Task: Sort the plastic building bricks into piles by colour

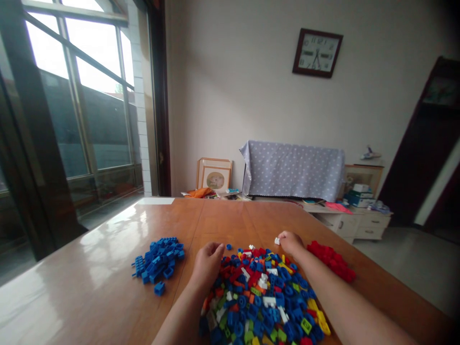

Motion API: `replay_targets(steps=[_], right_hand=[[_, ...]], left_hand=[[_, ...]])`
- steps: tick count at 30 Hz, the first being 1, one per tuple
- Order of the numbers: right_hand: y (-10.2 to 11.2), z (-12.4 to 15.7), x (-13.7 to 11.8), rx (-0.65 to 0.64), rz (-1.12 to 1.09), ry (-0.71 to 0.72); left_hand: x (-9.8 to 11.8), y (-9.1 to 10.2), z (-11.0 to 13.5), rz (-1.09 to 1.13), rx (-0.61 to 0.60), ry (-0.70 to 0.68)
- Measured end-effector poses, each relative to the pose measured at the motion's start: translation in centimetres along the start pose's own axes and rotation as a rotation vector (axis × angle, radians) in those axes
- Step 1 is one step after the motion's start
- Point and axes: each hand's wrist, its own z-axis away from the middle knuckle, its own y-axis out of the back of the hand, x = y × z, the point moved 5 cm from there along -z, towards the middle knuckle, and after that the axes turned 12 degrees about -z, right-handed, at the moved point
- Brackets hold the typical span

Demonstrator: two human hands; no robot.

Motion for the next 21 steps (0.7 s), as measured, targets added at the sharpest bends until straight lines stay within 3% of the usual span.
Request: replay_targets(steps=[5, 12, 21], right_hand=[[0.3, 0.6, -0.6, 0.035, -0.014, 0.015], [-1.7, 1.4, -1.2, -0.069, -0.229, 0.008], [1.6, 1.2, 0.1, 0.01, -0.485, -0.03]], left_hand=[[0.2, 0.1, 0.1, -0.004, 0.017, -0.004], [0.3, 0.2, 0.1, -0.041, 0.032, 0.0], [0.6, 0.3, 0.3, -0.05, 0.032, 0.005]])
